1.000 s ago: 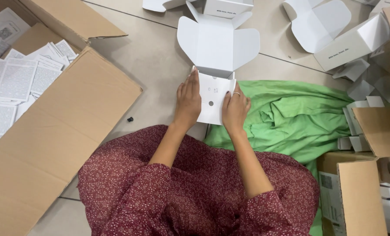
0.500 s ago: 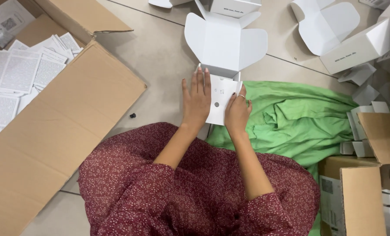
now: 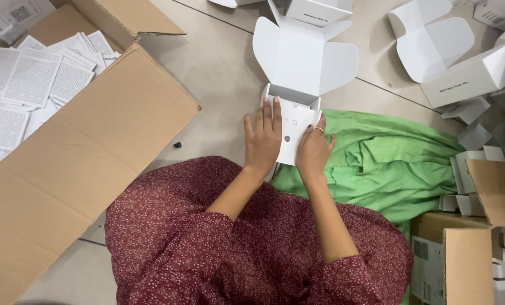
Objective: The person assembles and packs product manuals into small cardboard boxes while sitting on the floor.
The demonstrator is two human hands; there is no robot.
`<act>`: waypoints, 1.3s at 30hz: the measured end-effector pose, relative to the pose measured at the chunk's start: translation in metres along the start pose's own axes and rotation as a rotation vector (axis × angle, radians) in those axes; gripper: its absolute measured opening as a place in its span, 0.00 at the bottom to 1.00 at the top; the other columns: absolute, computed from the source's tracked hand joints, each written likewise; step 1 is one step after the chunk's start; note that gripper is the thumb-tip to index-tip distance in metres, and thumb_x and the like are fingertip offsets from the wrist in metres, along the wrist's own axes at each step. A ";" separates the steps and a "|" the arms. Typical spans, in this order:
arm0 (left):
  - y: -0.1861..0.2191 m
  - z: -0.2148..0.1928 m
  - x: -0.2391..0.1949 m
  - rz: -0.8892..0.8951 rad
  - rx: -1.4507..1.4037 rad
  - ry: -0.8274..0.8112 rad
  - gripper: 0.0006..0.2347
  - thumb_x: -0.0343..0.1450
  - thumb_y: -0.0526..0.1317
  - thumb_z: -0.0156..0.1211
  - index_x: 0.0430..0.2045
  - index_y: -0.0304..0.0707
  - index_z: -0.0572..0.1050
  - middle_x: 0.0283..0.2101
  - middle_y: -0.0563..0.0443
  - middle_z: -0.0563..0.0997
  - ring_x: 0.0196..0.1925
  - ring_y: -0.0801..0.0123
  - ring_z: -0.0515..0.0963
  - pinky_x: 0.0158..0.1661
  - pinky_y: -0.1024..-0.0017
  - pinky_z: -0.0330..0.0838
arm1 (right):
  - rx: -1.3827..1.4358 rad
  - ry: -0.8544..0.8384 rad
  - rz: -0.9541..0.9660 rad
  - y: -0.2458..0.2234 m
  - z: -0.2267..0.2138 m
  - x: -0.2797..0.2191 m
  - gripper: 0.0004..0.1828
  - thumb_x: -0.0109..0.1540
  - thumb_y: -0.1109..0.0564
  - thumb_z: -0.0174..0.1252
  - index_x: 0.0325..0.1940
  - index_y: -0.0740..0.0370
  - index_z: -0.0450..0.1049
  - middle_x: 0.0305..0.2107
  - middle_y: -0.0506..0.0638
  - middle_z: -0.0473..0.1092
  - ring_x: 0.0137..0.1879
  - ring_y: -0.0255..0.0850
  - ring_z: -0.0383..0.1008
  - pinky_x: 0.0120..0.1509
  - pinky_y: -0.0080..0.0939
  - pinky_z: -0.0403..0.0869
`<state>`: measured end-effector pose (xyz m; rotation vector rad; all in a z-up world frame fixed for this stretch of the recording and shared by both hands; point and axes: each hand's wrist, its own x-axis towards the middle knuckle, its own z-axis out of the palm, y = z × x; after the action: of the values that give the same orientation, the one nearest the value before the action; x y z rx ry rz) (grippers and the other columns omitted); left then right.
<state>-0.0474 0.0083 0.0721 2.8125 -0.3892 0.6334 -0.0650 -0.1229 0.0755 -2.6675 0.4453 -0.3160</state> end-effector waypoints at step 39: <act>-0.070 0.005 0.014 0.281 -0.641 -0.514 0.69 0.37 0.66 0.85 0.63 0.15 0.46 0.68 0.08 0.48 0.69 0.20 0.59 0.60 0.41 0.62 | 0.116 -0.527 -0.406 0.035 -0.071 0.011 0.76 0.40 0.38 0.81 0.77 0.76 0.45 0.73 0.72 0.50 0.78 0.61 0.51 0.79 0.51 0.54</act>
<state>-0.0120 0.0695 0.0626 2.2661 -0.9032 -0.1785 -0.0837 -0.1829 0.1248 -2.5709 -0.2702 0.2435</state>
